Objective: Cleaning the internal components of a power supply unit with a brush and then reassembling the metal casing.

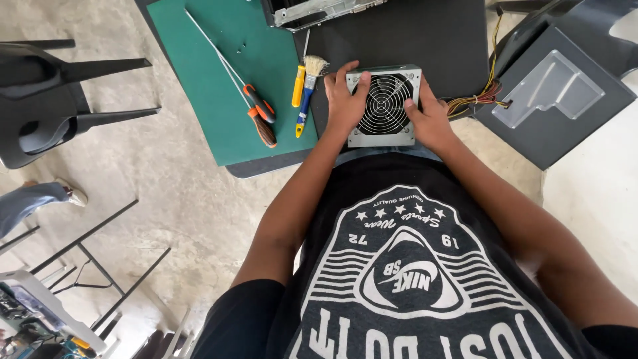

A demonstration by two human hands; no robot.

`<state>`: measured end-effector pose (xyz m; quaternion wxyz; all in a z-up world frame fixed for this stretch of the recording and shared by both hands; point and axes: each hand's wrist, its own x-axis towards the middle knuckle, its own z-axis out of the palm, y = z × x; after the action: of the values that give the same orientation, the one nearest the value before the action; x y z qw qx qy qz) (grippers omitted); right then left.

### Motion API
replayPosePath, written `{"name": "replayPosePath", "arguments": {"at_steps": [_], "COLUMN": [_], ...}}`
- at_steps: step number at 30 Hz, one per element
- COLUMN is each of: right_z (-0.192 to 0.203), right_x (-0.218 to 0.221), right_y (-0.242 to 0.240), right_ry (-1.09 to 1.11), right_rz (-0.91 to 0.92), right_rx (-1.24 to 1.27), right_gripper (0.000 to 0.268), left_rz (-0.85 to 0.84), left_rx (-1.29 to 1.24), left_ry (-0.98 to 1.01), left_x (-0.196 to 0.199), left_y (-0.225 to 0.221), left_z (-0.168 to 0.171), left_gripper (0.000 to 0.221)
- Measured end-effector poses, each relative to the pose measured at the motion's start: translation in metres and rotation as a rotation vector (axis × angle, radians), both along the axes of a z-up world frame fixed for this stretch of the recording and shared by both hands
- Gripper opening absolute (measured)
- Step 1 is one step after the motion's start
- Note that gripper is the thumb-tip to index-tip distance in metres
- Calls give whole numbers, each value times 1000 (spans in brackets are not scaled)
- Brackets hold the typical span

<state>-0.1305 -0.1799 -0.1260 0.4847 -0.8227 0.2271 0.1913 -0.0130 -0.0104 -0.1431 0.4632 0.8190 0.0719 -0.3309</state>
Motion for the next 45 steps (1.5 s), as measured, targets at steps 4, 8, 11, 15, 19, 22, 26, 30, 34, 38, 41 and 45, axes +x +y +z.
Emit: {"name": "replayPosePath", "arguments": {"at_steps": [4,8,11,15,19,22,26,30,34,38,41,45], "right_z": [-4,-37,-25,21,24,21,29,43,44,73,87,95], "right_x": [4,-10,1,23,44,41,18,12,21,32,33,34], "right_y": [-4,-12,-13,-19,-37,-38,-35,-39,-52,-52,-50,-49], "right_ry": [35,-36,-15,-92,7,7,-145,-366,-348,-416,-305,-206], "right_rz": [-81,-85,-106,87,43,-30,-168,-120,-67,213,195,205], "right_rx": [-54,-232,-280,-600,-247,140,338,427,413,106,96,111], "right_gripper": [58,45,52,69,63,47,36,35,74,85,86,85], "left_rz": [-57,-47,6,41,9,78,186,132,85,-38,-130,-297], "left_rx": [40,-60,-96,4,-19,-28,-187,-394,-517,-572,-527,-447], "left_ry": [-129,-183,-194,-24,-30,147,224,194,126,-99,-178,-310], "left_x": [-2,-5,-9,1,5,13,17,8,-5,-13,-10,-10], "left_y": [3,10,3,1,-5,-5,7,11,11,14,14,22], "left_z": [9,-7,-10,-12,28,47,46,37,50,49,65,78], "left_gripper": [39,44,34,53,50,48,37,66,66,76,77,48]}}
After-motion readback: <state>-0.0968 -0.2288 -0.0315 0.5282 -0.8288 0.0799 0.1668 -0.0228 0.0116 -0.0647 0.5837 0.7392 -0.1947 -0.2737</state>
